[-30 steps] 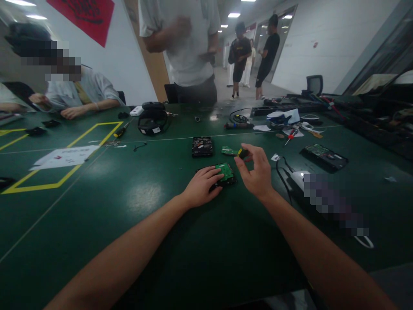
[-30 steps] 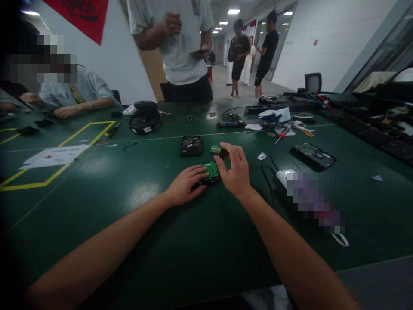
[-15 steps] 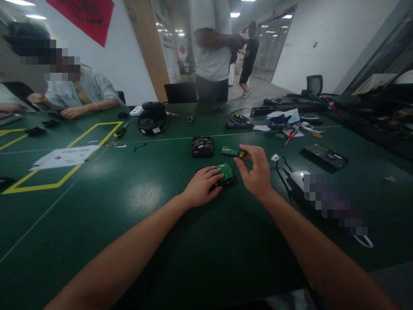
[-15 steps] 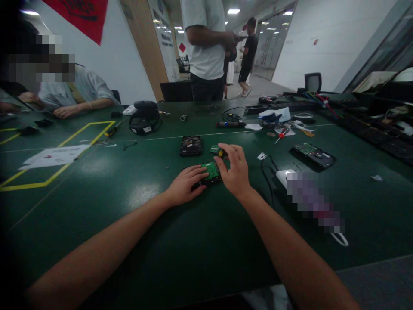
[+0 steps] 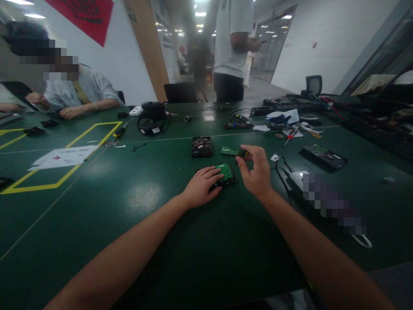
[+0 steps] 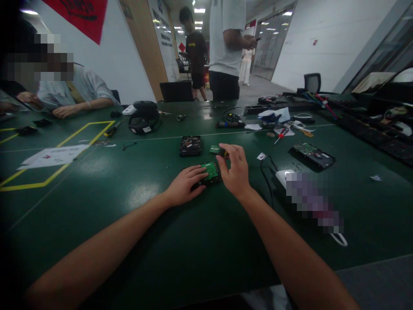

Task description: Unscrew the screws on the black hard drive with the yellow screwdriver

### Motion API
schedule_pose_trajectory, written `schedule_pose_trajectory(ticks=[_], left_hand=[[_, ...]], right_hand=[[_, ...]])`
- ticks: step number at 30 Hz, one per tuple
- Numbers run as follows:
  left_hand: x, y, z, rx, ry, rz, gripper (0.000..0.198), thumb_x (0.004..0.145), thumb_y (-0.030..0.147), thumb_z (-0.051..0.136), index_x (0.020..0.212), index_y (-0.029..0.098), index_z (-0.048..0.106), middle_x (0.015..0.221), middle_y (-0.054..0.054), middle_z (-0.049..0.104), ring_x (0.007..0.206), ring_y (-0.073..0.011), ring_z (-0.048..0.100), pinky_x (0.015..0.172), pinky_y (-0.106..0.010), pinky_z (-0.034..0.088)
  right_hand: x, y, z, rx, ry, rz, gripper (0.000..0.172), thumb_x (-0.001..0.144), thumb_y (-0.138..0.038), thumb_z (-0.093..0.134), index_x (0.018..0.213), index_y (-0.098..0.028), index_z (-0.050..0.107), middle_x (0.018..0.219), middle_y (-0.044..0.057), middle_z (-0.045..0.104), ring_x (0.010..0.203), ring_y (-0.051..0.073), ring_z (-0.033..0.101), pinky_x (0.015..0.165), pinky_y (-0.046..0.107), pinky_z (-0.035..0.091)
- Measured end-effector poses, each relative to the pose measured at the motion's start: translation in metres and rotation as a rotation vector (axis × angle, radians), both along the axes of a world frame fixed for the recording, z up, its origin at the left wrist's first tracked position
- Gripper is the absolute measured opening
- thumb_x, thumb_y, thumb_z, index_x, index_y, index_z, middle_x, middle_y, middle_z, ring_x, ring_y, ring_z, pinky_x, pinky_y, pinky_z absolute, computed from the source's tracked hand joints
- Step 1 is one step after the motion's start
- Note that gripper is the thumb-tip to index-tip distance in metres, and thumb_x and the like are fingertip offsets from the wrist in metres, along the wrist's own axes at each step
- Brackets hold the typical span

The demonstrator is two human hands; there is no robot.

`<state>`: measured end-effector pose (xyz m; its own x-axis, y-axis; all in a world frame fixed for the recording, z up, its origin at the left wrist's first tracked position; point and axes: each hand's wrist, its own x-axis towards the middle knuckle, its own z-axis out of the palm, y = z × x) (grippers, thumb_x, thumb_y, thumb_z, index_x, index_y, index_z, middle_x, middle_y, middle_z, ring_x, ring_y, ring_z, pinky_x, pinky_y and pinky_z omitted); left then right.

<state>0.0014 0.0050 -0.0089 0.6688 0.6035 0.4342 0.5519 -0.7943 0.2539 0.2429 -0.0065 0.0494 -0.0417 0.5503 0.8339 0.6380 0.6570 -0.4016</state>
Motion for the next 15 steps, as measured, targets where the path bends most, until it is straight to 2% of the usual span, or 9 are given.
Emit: schedule_pose_trajectory(ticks=[6, 8, 11, 15], left_hand=[[-0.0003, -0.0009, 0.0008, 0.004, 0.008, -0.004, 0.047, 0.101, 0.037, 0.065, 0.146, 0.023, 0.061, 0.154, -0.013, 0.059, 0.149, -0.0345, 0.049, 0.12, -0.061, 0.044], [0.0, -0.0013, 0.001, 0.001, 0.004, -0.006, 0.047, 0.1, 0.036, 0.065, 0.146, 0.024, 0.061, 0.154, -0.013, 0.06, 0.149, -0.0348, 0.049, 0.12, -0.062, 0.044], [0.0004, -0.0013, 0.0006, 0.001, -0.002, -0.006, 0.047, 0.099, 0.035, 0.067, 0.145, 0.024, 0.061, 0.153, -0.013, 0.06, 0.148, -0.035, 0.05, 0.12, -0.063, 0.044], [0.0009, -0.0009, -0.0001, -0.003, -0.002, -0.002, 0.046, 0.099, 0.035, 0.067, 0.144, 0.024, 0.062, 0.153, -0.012, 0.061, 0.148, -0.0348, 0.05, 0.121, -0.061, 0.044]], right_hand=[[0.0018, 0.0, 0.0025, 0.007, 0.002, -0.07, 0.038, 0.097, -0.027, 0.071, 0.133, -0.031, 0.06, 0.12, 0.009, 0.064, 0.099, 0.026, 0.065, 0.078, 0.046, 0.063], [0.0018, 0.0001, 0.002, -0.001, 0.006, -0.067, 0.038, 0.097, -0.026, 0.07, 0.134, -0.031, 0.06, 0.121, 0.009, 0.065, 0.101, 0.026, 0.066, 0.079, 0.047, 0.063], [0.001, 0.0001, -0.0004, -0.012, -0.003, -0.026, 0.04, 0.1, -0.024, 0.063, 0.14, -0.031, 0.058, 0.128, 0.01, 0.067, 0.107, 0.027, 0.068, 0.086, 0.049, 0.064], [-0.0003, -0.0006, -0.0037, -0.056, -0.006, 0.002, 0.047, 0.104, -0.022, 0.054, 0.15, -0.032, 0.051, 0.136, 0.01, 0.068, 0.106, 0.026, 0.071, 0.097, 0.053, 0.062]])
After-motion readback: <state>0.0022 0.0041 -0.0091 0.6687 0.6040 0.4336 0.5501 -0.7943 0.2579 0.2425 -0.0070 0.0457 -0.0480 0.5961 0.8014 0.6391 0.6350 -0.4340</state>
